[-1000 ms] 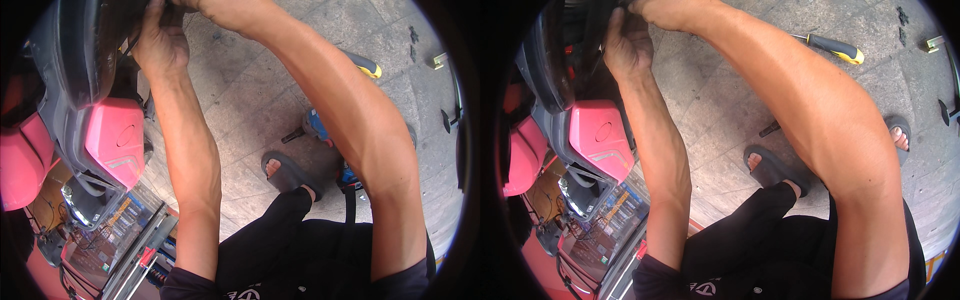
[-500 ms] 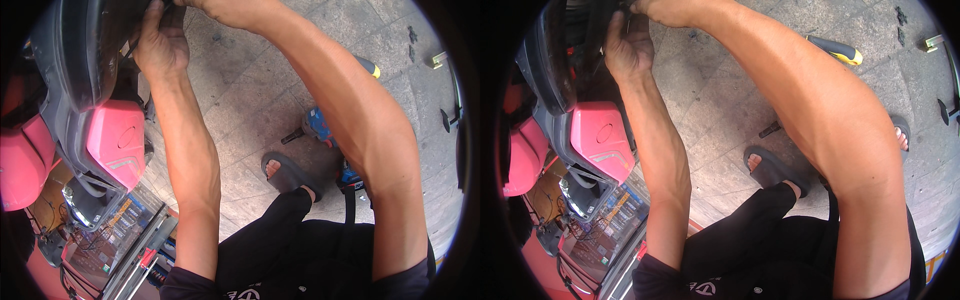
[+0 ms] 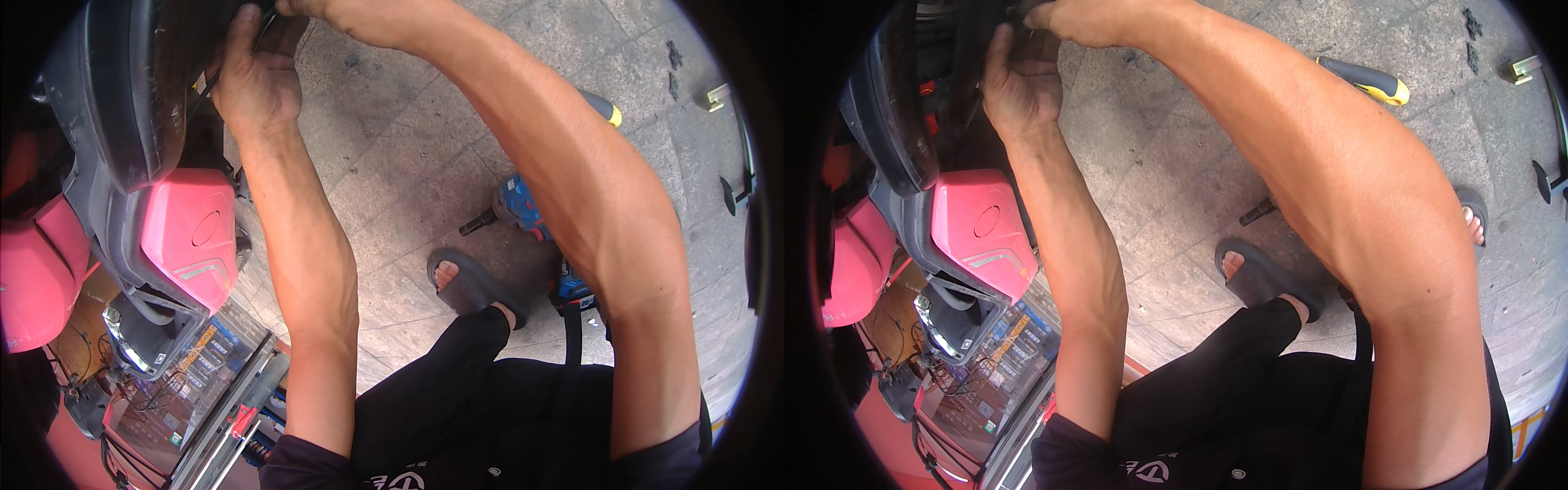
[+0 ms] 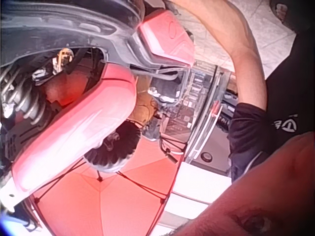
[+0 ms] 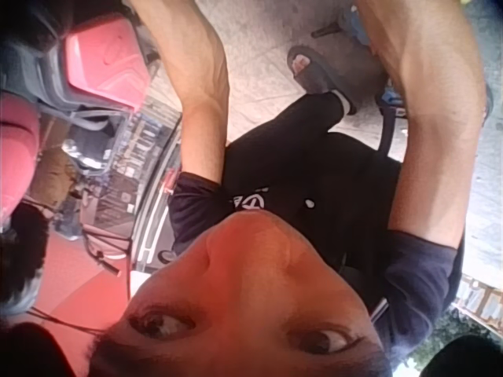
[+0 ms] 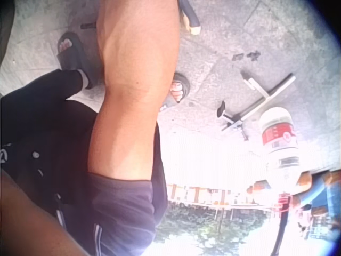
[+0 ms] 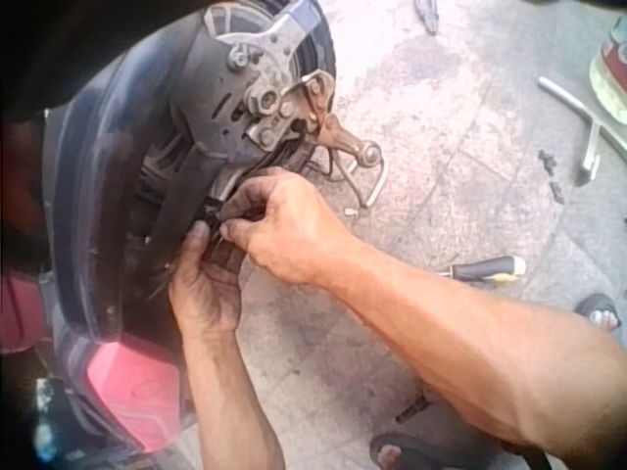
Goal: The person is working on a motorcycle, using various tools to adjust and fix components. They are seen handling the rear wheel area, using a screwdriver and other tools to make adjustments.
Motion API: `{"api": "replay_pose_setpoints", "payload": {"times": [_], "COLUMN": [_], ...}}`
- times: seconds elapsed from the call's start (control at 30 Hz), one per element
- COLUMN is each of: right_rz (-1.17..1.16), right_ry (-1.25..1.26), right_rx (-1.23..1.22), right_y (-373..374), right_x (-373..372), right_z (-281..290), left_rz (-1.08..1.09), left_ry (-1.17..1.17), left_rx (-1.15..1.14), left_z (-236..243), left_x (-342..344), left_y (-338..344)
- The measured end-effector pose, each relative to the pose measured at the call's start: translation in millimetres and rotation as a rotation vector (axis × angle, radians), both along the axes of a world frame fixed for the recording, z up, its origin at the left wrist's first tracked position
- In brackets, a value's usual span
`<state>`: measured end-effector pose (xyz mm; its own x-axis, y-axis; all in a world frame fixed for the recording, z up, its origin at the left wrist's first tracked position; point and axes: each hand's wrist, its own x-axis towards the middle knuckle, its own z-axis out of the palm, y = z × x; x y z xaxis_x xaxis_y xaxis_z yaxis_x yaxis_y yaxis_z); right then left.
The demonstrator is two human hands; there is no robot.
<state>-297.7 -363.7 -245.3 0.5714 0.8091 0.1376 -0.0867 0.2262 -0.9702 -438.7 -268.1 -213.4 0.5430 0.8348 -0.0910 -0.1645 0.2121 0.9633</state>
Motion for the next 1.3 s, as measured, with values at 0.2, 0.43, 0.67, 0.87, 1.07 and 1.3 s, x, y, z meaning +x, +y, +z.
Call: {"api": "replay_pose_setpoints", "payload": {"times": [0.2, 0.43, 0.67, 0.87, 1.07, 1.3], "right_rz": [0.053, 0.073, 0.059, 0.072, 0.075, 0.074], "right_ry": [0.082, 0.111, 0.053, 0.034, 0.038, 0.043], "right_rx": [-0.064, -0.047, -0.081, -0.076, -0.095, -0.095], "right_y": [-0.5, -1.3, -5.4, -5.8, -8.6, -7.5], "right_x": [2.7, 5.2, 7.9, 11.0, 11.9, 11.3], "right_z": [3.7, 4.4, 12.1, 17.8, 21.7, 21.9], "left_rz": [0.007, -0.121, 0.036, -0.196, -0.246, -0.099], "left_ry": [-0.003, -0.257, -0.339, -0.371, -0.324, -0.276], "left_rx": [-0.002, -0.242, -0.382, -0.339, -0.326, -0.298], "left_z": [-3.0, -12.7, -38.5, -40.3, -43.7, -46.1], "left_x": [-4.5, -15.1, -7.6, 1.5, -0.9, 3.8], "left_y": [3.1, 9.9, 11.8, 28.4, 39.3, 42.4]}}
